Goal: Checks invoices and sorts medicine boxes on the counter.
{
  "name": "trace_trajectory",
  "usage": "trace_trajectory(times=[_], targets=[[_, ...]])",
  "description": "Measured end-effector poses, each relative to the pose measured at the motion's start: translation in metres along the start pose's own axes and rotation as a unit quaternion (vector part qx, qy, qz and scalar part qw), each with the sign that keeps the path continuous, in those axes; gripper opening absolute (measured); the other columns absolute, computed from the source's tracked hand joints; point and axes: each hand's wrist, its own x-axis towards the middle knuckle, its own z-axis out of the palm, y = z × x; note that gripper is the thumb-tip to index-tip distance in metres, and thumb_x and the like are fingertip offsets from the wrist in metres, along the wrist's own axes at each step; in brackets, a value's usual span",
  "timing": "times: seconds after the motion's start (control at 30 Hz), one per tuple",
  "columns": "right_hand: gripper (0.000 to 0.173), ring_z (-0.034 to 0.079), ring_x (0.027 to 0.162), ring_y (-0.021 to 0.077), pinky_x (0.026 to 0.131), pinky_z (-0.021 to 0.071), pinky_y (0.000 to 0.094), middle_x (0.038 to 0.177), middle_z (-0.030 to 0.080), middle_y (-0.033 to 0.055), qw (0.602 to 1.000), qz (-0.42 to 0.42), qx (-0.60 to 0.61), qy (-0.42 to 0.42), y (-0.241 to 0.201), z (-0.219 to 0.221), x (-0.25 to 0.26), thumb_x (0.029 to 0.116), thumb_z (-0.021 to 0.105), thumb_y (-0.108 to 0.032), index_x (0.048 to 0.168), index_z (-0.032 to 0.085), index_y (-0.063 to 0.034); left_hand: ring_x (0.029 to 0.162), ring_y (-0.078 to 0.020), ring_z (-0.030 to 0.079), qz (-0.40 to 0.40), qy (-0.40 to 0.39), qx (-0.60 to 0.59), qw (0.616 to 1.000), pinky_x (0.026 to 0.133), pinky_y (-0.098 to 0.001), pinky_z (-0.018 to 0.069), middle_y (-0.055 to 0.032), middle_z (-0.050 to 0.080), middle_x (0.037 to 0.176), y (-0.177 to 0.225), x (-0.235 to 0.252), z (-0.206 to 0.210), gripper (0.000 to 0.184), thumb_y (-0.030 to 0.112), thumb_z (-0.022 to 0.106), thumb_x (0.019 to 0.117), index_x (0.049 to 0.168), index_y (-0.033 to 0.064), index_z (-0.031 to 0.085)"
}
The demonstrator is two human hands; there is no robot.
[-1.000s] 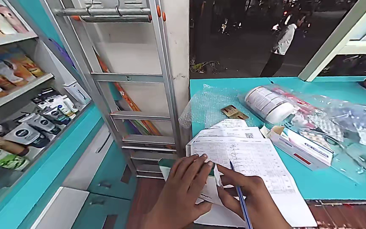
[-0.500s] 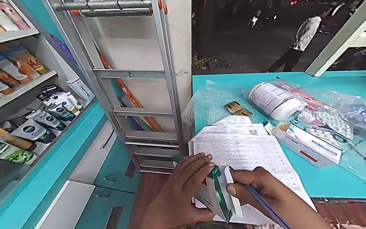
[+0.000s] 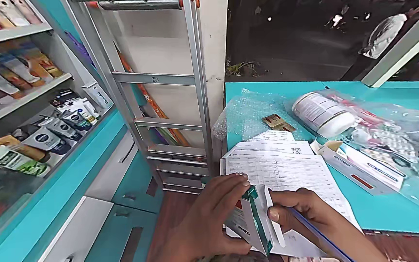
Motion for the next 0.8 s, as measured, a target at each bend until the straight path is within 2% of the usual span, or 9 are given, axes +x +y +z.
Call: trace_trajectory(times=[0.17,0.27,0.3,0.4,0.47,0.57,0.63,0.73,0.8], targets=[[0.027,0.071,0.085,-0.0017,0.074,0.0607,0.0168,0.099,0.076,-0.0065,1.000,0.013,0.019,0.011,0.001,0.001,0.000,0.1038,0.059,-0.020,0.126,0.071,-0.0121,0.134,-0.0188,0.055,0.000,0.002,0.007,1.000,0.113,-0.0338,0.0451,-0.0092,0.059,0.142,0.001,0.001,0.000,0.084,0.057,0.078,0.0810,0.145,0.0132,0.046],[0.036,0.068,0.117,0.0091,0.099,0.0578,0.0270,0.130,0.070,-0.0017,0.996,-0.045,0.030,0.068,0.002,0.003,-0.001,0.1035,0.059,-0.015,0.139,0.063,-0.0114,0.132,-0.0191,0.056,-0.005,0.005,0.007,1.000,0.112,-0.0338,0.0454,-0.0109,0.059,0.141,-0.001,0.001,-0.002,0.086,0.058,0.079,0.0801,0.144,0.0112,0.046],[0.032,0.068,0.119,0.0159,0.103,0.0570,0.0329,0.130,0.071,0.0033,0.990,-0.084,0.031,0.107,0.004,0.003,-0.001,0.1030,0.059,-0.015,0.134,0.067,-0.0121,0.132,-0.0185,0.056,-0.007,0.005,0.010,1.000,0.112,-0.0332,0.0456,-0.0107,0.059,0.141,-0.001,0.000,-0.002,0.087,0.059,0.079,0.0797,0.144,0.0111,0.046],[0.013,0.067,0.074,0.0020,0.082,0.0582,0.0244,0.076,0.067,-0.0098,0.958,-0.196,0.032,0.207,0.007,0.005,-0.004,0.1023,0.061,-0.030,0.096,0.069,-0.0223,0.132,-0.0183,0.056,-0.015,-0.002,-0.006,1.000,0.111,-0.0335,0.0466,-0.0096,0.058,0.143,-0.001,-0.001,-0.002,0.088,0.057,0.080,0.0788,0.147,0.0161,0.043],[0.021,0.058,0.066,0.0003,0.068,0.0508,0.0195,0.069,0.058,-0.0078,0.957,-0.236,0.006,0.171,0.004,0.011,-0.012,0.1040,0.058,-0.032,0.090,0.063,-0.0164,0.133,-0.0197,0.055,-0.014,-0.007,-0.025,1.000,0.109,-0.0353,0.0476,-0.0085,0.056,0.145,0.000,-0.001,-0.002,0.082,0.055,0.081,0.0802,0.148,0.0280,0.041],[0.025,0.058,0.069,0.0052,0.067,0.0487,0.0186,0.072,0.057,0.0017,0.948,-0.211,-0.154,0.184,-0.004,0.030,-0.020,0.1004,0.062,-0.030,0.090,0.059,-0.0078,0.135,-0.0211,0.052,0.000,-0.018,-0.026,0.999,0.110,-0.0375,0.0465,-0.0082,0.052,0.146,0.000,-0.001,-0.001,0.074,0.053,0.080,0.0821,0.145,0.0388,0.044],[0.024,0.063,0.081,0.0047,0.074,0.0528,0.0194,0.085,0.065,0.0016,0.935,-0.159,-0.222,0.228,-0.005,0.038,-0.017,0.0948,0.070,-0.031,0.103,0.063,-0.0098,0.136,-0.0208,0.050,0.008,-0.025,-0.018,1.000,0.111,-0.0370,0.0458,-0.0083,0.051,0.147,-0.001,-0.002,-0.001,0.071,0.053,0.079,0.0838,0.144,0.0374,0.045],[0.046,0.064,0.125,0.0144,0.103,0.0568,0.0315,0.132,0.068,0.0127,0.954,-0.095,-0.203,0.199,0.001,0.040,-0.010,0.0898,0.079,-0.021,0.129,0.064,-0.0005,0.136,-0.0199,0.051,0.005,-0.024,-0.017,1.000,0.111,-0.0366,0.0453,-0.0082,0.052,0.147,-0.001,-0.002,-0.001,0.065,0.053,0.078,0.0834,0.138,0.0321,0.050],[0.041,0.068,0.118,0.0136,0.099,0.0592,0.0311,0.128,0.070,0.0136,0.973,-0.062,-0.127,0.182,0.004,0.043,-0.009,0.0907,0.075,-0.009,0.127,0.065,0.0070,0.135,-0.0203,0.053,-0.002,-0.015,-0.018,1.000,0.110,-0.0376,0.0463,-0.0090,0.055,0.144,-0.001,-0.002,0.000,0.064,0.051,0.081,0.0813,0.133,0.0285,0.051]])
